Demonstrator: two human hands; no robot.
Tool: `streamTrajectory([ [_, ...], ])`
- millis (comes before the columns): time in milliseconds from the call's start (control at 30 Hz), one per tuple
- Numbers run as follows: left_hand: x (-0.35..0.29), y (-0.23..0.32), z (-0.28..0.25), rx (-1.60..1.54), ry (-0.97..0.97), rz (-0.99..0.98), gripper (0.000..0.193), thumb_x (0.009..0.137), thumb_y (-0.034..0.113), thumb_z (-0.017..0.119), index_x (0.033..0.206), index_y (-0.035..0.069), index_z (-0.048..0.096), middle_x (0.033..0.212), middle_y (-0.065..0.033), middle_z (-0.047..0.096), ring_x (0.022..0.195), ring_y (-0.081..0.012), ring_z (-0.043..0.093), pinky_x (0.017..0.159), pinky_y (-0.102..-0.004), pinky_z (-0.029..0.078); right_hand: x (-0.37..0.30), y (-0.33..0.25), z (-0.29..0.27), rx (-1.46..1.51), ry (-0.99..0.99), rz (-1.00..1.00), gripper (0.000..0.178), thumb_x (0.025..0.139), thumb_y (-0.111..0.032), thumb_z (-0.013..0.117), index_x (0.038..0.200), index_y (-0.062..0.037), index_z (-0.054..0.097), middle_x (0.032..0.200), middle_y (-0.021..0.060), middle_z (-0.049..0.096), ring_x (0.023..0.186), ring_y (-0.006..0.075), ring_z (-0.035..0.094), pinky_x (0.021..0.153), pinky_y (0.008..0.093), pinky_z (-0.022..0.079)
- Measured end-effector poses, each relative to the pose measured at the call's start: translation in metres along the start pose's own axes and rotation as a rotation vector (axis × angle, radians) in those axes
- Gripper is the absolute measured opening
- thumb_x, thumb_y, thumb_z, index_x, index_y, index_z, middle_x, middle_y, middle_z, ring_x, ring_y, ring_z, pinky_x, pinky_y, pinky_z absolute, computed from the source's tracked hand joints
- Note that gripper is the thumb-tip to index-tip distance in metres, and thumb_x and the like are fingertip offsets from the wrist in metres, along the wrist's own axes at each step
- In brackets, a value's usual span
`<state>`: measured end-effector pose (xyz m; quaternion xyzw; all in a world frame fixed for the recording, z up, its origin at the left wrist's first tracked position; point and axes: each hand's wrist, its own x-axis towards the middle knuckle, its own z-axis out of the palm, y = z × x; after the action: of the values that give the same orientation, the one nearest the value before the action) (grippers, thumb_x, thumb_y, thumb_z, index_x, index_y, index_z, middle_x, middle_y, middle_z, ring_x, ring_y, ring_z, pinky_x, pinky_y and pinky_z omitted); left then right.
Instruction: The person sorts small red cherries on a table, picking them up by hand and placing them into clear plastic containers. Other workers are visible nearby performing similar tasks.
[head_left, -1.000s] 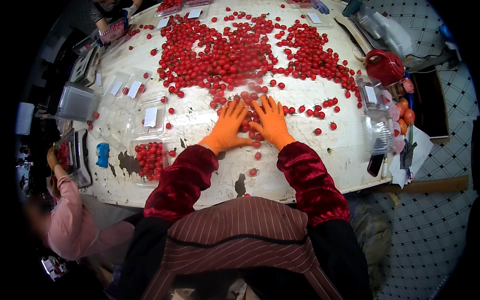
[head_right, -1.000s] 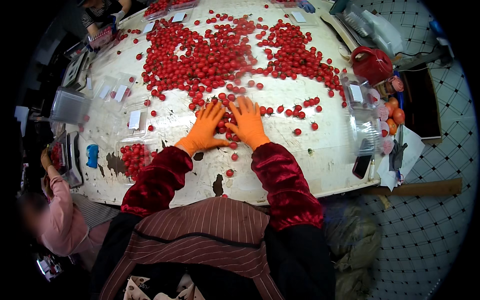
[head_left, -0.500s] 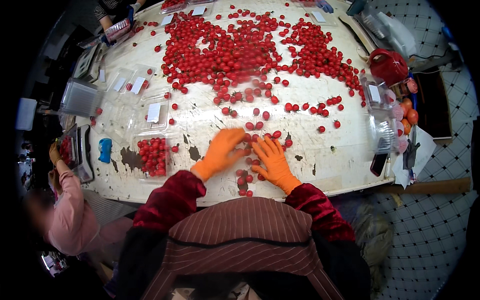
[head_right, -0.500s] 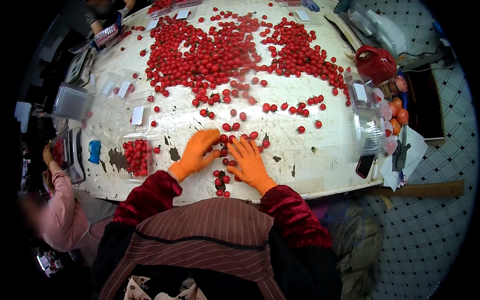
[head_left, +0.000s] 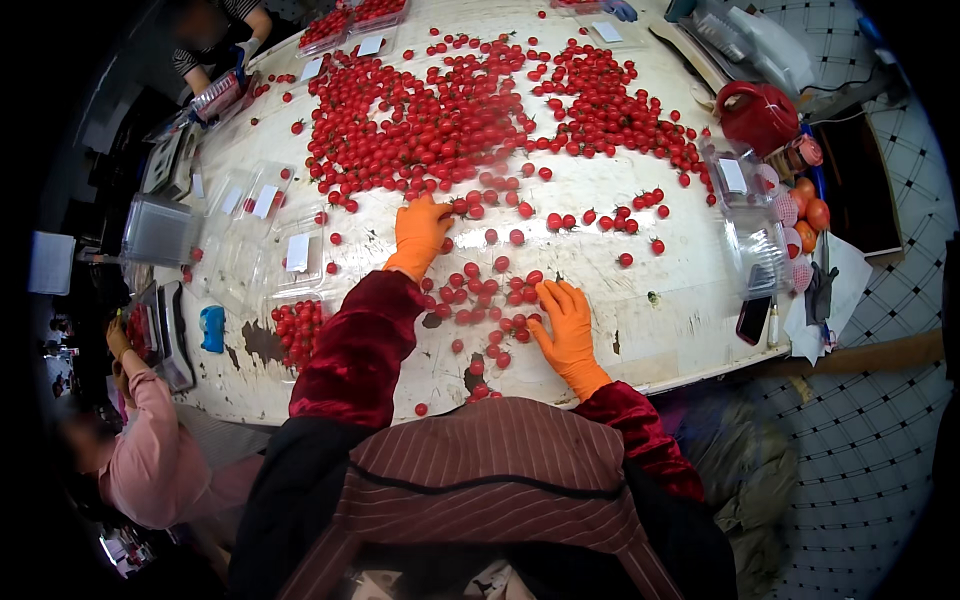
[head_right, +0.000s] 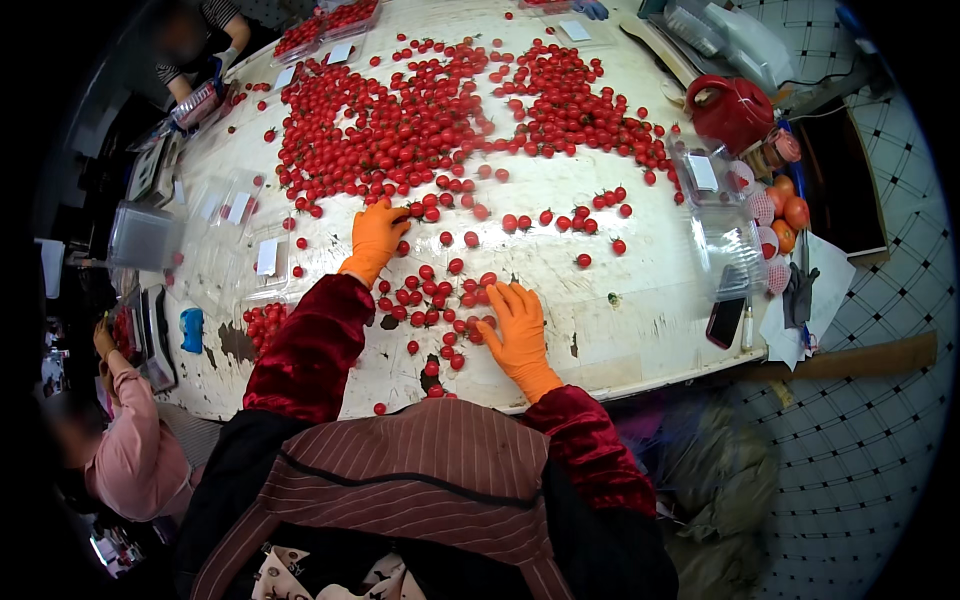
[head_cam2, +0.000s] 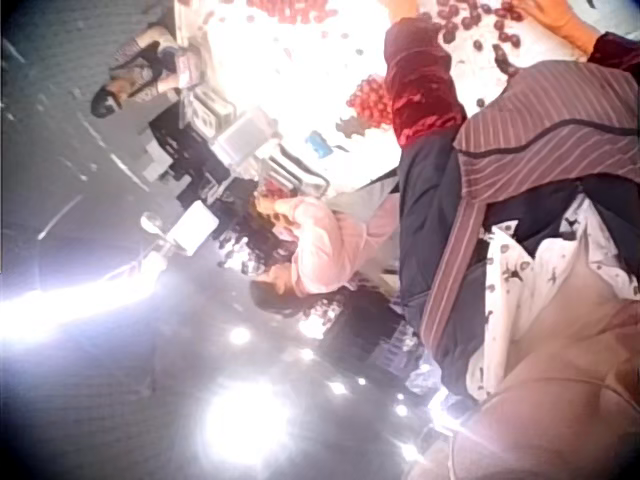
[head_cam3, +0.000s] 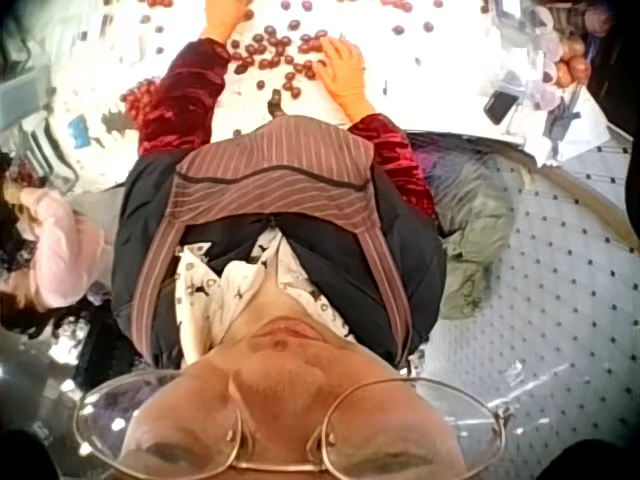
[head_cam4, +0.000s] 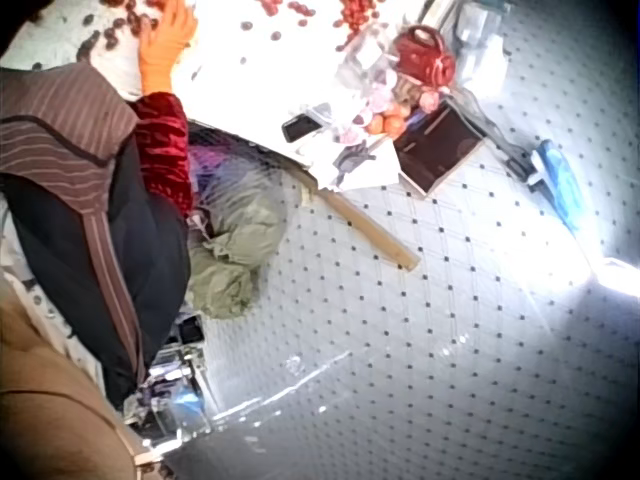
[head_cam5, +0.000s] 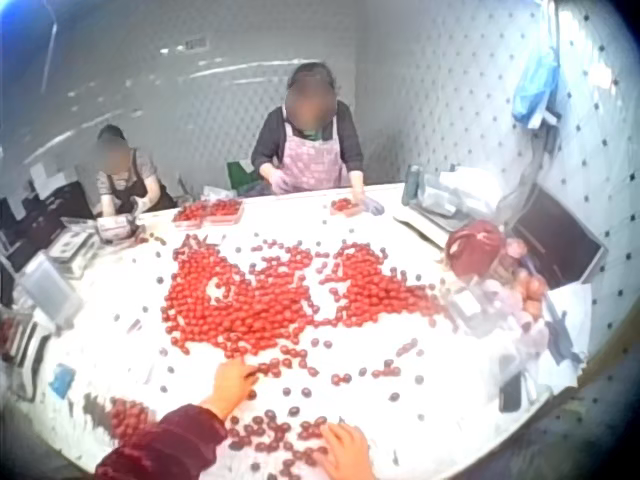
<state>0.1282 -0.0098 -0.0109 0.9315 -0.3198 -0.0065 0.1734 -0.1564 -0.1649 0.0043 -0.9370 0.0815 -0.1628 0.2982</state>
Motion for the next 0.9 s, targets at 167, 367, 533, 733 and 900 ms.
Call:
streamTrajectory([
  [167,-0.041,0.022,-0.031,-0.775,0.150,-0.089,0.031,0.080,0.005,0.075,0.111,0.006,0.069,0.093,-0.0039,0.067,0.080,-0.0137,0.062,0.076,-0.0270,0.050,0.010,-0.003,-0.003,0.067,0.069,0.025,0.055,0.083,-0.021,0.070,0.133,-0.0035,0.053,0.132,0.0147,0.052,0.122,0.0368,0.044,0.104,0.0477,0.034],
  [367,-0.093,0.072,-0.078,-0.844,0.188,-0.011,0.030,0.077,0.001,0.075,0.106,0.002,0.066,0.097,-0.0037,0.066,0.085,-0.0118,0.060,0.079,-0.0261,0.050,0.061,-0.048,-0.003,0.474,0.175,0.134,0.046,0.080,-0.019,0.077,0.120,-0.0038,0.062,0.107,0.0102,0.064,0.102,0.0255,0.059,0.088,0.0356,0.047],
  [533,-0.122,0.101,-0.103,-0.809,0.250,0.036,0.033,0.072,-0.004,0.073,0.103,0.004,0.067,0.091,-0.0051,0.063,0.080,-0.0140,0.060,0.074,-0.0265,0.050,0.087,-0.102,-0.017,0.879,-0.028,0.293,0.028,0.083,-0.018,0.077,0.103,-0.0013,0.067,0.091,0.0058,0.068,0.081,0.0140,0.064,0.072,0.0264,0.050],
  [733,-0.143,0.102,-0.112,-0.961,0.268,0.030,0.029,0.076,0.000,0.076,0.104,0.004,0.068,0.092,-0.0037,0.062,0.080,-0.0119,0.061,0.074,-0.0255,0.050,0.082,-0.106,-0.016,1.105,-0.129,0.493,0.020,0.093,-0.018,0.066,0.096,0.0020,0.067,0.086,0.0041,0.069,0.075,0.0076,0.062,0.065,0.0222,0.049],
  [900,-0.149,0.102,-0.115,-1.069,0.287,-0.050,0.028,0.077,-0.001,0.076,0.104,0.005,0.068,0.092,-0.0038,0.062,0.081,-0.0117,0.060,0.074,-0.0254,0.050,0.078,-0.116,-0.019,1.137,-0.079,0.474,0.020,0.095,-0.017,0.064,0.098,0.0020,0.067,0.090,0.0048,0.069,0.077,0.0076,0.061,0.068,0.0218,0.050],
])
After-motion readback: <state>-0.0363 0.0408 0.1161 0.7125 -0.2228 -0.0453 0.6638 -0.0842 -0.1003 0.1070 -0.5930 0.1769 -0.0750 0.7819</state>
